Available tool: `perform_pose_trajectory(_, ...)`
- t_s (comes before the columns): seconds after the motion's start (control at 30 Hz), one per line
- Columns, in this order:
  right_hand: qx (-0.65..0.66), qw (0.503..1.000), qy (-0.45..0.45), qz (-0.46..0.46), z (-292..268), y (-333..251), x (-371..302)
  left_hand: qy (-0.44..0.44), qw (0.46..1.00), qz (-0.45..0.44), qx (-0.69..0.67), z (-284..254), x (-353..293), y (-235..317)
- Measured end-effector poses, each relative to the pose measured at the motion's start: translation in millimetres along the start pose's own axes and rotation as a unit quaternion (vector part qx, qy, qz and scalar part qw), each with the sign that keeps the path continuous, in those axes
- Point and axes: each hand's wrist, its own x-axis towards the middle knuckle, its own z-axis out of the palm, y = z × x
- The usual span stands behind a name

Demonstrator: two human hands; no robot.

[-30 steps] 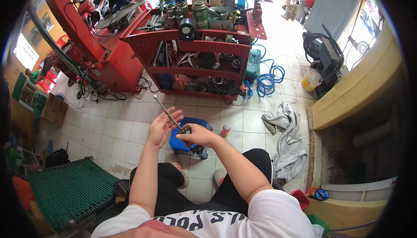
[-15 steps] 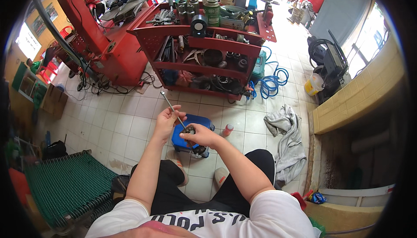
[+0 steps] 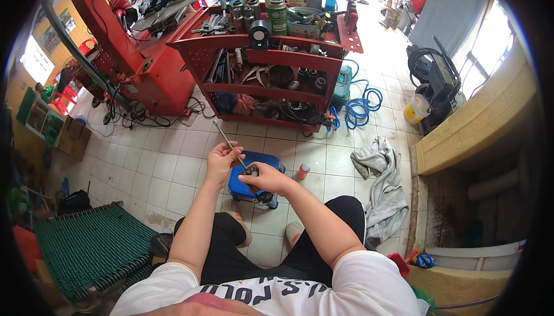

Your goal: The person sits on the floor and uses a screwdriver to manipulate a small metallic mechanical component, likely a carburetor. They repeatedly loosen and tighten screws on the device while holding it in their hands.

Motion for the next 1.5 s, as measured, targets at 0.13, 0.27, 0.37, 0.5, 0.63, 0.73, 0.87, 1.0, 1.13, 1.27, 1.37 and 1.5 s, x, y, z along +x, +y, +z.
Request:
perform_pose_trajectory(0.13,0.008,1.000,0.009,0.007,-3,-2,-2,-0.026,0.994,-0.005,-0.108,12,-3,5)
perform_pose_trajectory(0.27,0.021,1.000,0.000,0.001,-6,-2,-1,-0.058,0.982,-0.013,-0.181,11,-4,4)
perform_pose_trajectory(0.37,0.020,1.000,-0.008,0.003,-4,-1,0,-0.051,0.988,-0.005,-0.147,-4,1,-4)
perform_pose_trajectory(0.5,0.008,1.000,-0.007,0.003,0,-1,0,-0.007,0.992,-0.007,-0.126,-8,4,-10)
perform_pose_trajectory(0.63,-0.022,1.000,-0.004,-0.001,-4,-3,-4,0.018,0.995,-0.008,-0.099,3,6,-8)
perform_pose_trajectory(0.73,-0.070,0.997,0.018,-0.007,-4,-11,-10,0.038,0.997,0.010,-0.073,3,5,-13)
perform_pose_trajectory(0.87,-0.092,0.996,0.019,-0.005,-3,-10,-9,0.064,0.997,0.046,-0.024,-3,8,-20)
perform_pose_trajectory(1.0,-0.081,0.996,0.022,-0.002,-4,-6,-10,0.080,0.995,0.062,-0.022,1,8,-22)
perform_pose_trajectory(1.13,-0.087,0.996,0.023,-0.013,-4,-5,-10,0.090,0.991,0.095,-0.005,2,8,-25)
perform_pose_trajectory(1.27,-0.151,0.988,0.022,-0.036,-4,1,-7,0.104,0.989,0.109,0.007,10,5,-23)
perform_pose_trajectory(1.37,-0.149,0.988,0.008,-0.033,-1,4,-6,0.109,0.989,0.099,0.002,16,5,-21)
perform_pose_trajectory(1.5,-0.165,0.984,0.020,-0.069,1,14,4,0.100,0.989,0.104,-0.015,5,8,-32)
